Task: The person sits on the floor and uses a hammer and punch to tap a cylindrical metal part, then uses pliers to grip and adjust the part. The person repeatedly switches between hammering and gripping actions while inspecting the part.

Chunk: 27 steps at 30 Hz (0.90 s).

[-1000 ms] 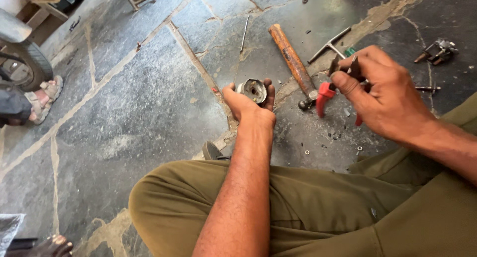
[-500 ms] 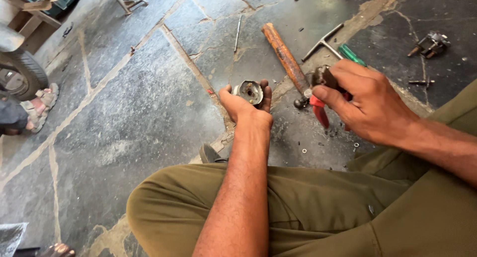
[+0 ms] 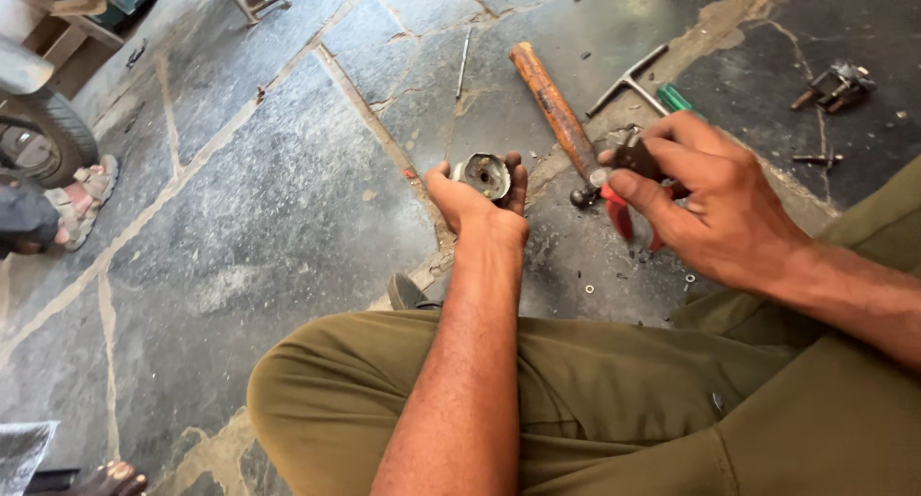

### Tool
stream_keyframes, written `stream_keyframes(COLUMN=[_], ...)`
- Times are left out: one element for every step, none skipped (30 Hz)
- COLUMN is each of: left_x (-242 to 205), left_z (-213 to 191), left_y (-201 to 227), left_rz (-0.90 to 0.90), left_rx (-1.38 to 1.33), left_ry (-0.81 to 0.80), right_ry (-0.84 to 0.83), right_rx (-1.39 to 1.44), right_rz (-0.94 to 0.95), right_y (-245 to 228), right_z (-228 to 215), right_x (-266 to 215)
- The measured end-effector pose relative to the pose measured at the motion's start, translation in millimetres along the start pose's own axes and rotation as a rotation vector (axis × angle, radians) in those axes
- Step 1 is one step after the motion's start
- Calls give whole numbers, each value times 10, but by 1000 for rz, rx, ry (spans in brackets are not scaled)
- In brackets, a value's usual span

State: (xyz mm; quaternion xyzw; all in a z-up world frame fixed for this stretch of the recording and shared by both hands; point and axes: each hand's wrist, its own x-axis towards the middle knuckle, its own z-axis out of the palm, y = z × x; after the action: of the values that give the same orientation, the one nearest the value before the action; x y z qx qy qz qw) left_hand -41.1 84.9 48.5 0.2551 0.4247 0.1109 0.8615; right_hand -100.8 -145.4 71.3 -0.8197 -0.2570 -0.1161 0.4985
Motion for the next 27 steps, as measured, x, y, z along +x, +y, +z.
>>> stream_keyframes(left_x=[0,-1,-2,-1,1,2,4,6,4,-3,-15,-30,-46,-68,-94,-120,-143,-156,-163,-166,-166,-161,-154,-146,-138,-128,-115], left_z=[6,2,-1,11,23,19,12,13,9,19,30,23,24,26,25,33,37,39,46,52,52,50,46,43,36,35,42], left_y=[1,-1,2,0,1,-3,-2,-10,-17,-15,-15,-14,-11,7,13,8,10,10,10,11,13,12,11,11,10,8,4], left_rz=[-8,-18,-19,-21,-24,-22,-21,-23,-19,-13,-7,-9,-10,-6,-8,-11,-14,-18,-22,-26,-20,-16,-11,-15,-18,-21,-24], left_rx=[-3,-2,-8,-9,-11,-12,-14,-12,-7,-1,4,7,9,3,-5,-13,-21,-25,-30,-33,-27,-21,-15,-18,-21,-22,-24], left_ry=[12,25,33,38,42,38,34,28,7,-19,-45,-36,-27,-17,12,39,66,67,67,64,45,25,6,2,-1,-5,-2], right_ry=[7,14,22,64,107,152,81,13,-55,-24,6,28,26,20,13,40,67,94,118,144,170,124,77,29,23,20,15], right_rx=[31,64,97,77,58,37,46,52,59,-41,-141,-238,-178,-116,-54,-31,-7,16,77,137,198,227,256,283,137,-8,-153], right_rz=[-55,-106,-156,-187,-217,-241,-135,-27,82,28,-26,-81,-39,-7,26,-24,-74,-120,-156,-194,-232,-116,-1,111,91,72,53], right_y=[-33,-72,-116,-152,-176,-187,-168,-124,-68,-7,50,93,115,117,98,61,18,-27,-68,-95,-105,-91,-61,-14,41,96,143], right_z=[-36,-74,-109,-129,-134,-138,-101,-36,1,19,30,43,47,36,29,12,-17,-33,-48,-60,-63,-39,18,54,55,58,59], right_x=[19,31,39,48,53,25,33,55,60,59,48,28,2,-5,-3,-2,-4,-8,-21,-33,-39,-29,-3,19,20,19,15])
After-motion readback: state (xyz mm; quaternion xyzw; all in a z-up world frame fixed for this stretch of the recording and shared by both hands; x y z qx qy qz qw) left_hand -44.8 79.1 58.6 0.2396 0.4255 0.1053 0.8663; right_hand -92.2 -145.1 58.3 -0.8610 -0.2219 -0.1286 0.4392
